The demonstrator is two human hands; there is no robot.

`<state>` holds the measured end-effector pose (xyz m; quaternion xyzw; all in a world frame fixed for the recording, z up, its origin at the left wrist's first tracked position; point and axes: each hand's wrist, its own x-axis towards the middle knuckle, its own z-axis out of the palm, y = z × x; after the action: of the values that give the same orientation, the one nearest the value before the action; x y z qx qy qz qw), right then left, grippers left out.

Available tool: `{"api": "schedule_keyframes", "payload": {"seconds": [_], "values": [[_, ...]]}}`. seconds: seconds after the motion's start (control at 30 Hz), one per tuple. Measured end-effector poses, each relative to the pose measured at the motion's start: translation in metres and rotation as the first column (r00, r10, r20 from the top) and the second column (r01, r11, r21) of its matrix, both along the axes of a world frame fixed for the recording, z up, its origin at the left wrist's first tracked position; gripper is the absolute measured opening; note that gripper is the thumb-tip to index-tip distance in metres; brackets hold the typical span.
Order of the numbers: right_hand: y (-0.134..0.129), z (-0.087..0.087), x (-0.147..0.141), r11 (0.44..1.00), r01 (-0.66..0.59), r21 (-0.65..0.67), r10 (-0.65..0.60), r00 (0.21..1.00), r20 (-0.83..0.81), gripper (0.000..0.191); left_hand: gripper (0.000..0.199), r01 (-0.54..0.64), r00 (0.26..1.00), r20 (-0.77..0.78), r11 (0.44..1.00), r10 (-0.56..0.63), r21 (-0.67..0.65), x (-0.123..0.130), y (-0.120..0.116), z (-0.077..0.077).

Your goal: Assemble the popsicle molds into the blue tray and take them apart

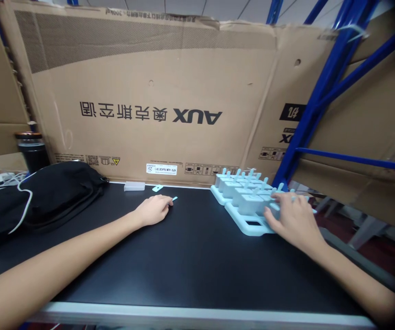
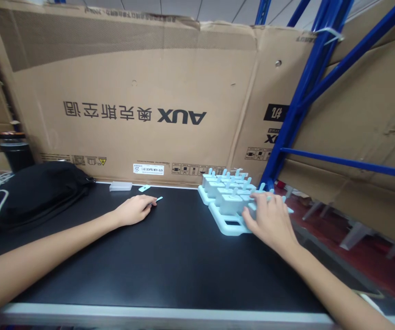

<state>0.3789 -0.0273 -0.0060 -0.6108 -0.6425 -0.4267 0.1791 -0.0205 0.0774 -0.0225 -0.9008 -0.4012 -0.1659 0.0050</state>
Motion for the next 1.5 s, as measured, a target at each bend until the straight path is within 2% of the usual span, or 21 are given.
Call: {"api": "schedule_keyframes", "payload": {"seconds": [0.1, 0.2, 0.5, 0.67, 0.83, 1.0, 1.17, 1.37, 1.5], "values": [[-0.004, -0.008, -0.003, 1.0, -0.026, 0.008, 0.025, 0.998, 0.06, 0.046, 0.029, -0.006, 1.0, -0.012, 1.0, 0.006, -0.004, 0.0, -0.002, 0.002], [-0.01, -0.009, -0.008, 0.999, -0.047, -0.01, 0.048, 0.995, 0.085, 0.052, 0.029, 0.0, 1.0, -0.026, 1.0, 0.0, -0.006, 0.0, -0.004, 0.004], [-0.024, 0.002, -0.02, 0.996, -0.011, -0.091, 0.012, 1.0, 0.009, 0.048, 0.03, -0.014, 0.999, -0.039, 0.999, 0.013, -0.039, 0.0, -0.005, 0.006], [-0.022, 0.003, -0.02, 0.996, 0.034, -0.087, -0.028, 0.997, 0.076, 0.046, 0.027, -0.033, 0.999, -0.014, 0.999, 0.034, 0.019, -0.001, -0.001, 0.002], [-0.02, 0.001, -0.02, 0.988, 0.13, -0.082, -0.117, 0.982, 0.147, 0.048, 0.03, -0.077, 0.997, -0.006, 0.997, 0.077, -0.028, -0.002, 0.001, 0.001], [-0.02, 0.002, -0.016, 0.991, 0.112, -0.079, -0.096, 0.979, 0.178, 0.049, 0.031, -0.092, 0.996, -0.025, 0.995, 0.091, -0.031, -0.001, 0.0, 0.002], [-0.022, 0.01, -0.012, 0.98, 0.113, -0.161, -0.08, 0.976, 0.201, 0.049, 0.032, -0.112, 0.993, -0.037, 0.993, 0.111, -0.045, -0.001, -0.002, 0.004], [-0.025, 0.019, -0.02, 0.959, 0.174, -0.225, -0.119, 0.964, 0.237, 0.051, 0.032, -0.119, 0.992, -0.047, 0.992, 0.117, -0.048, 0.0, -0.001, 0.004], [-0.026, 0.02, -0.024, 0.961, 0.137, -0.239, -0.086, 0.974, 0.21, 0.051, 0.032, -0.121, 0.992, -0.053, 0.992, 0.118, -0.046, 0.0, -0.001, 0.004]]}}
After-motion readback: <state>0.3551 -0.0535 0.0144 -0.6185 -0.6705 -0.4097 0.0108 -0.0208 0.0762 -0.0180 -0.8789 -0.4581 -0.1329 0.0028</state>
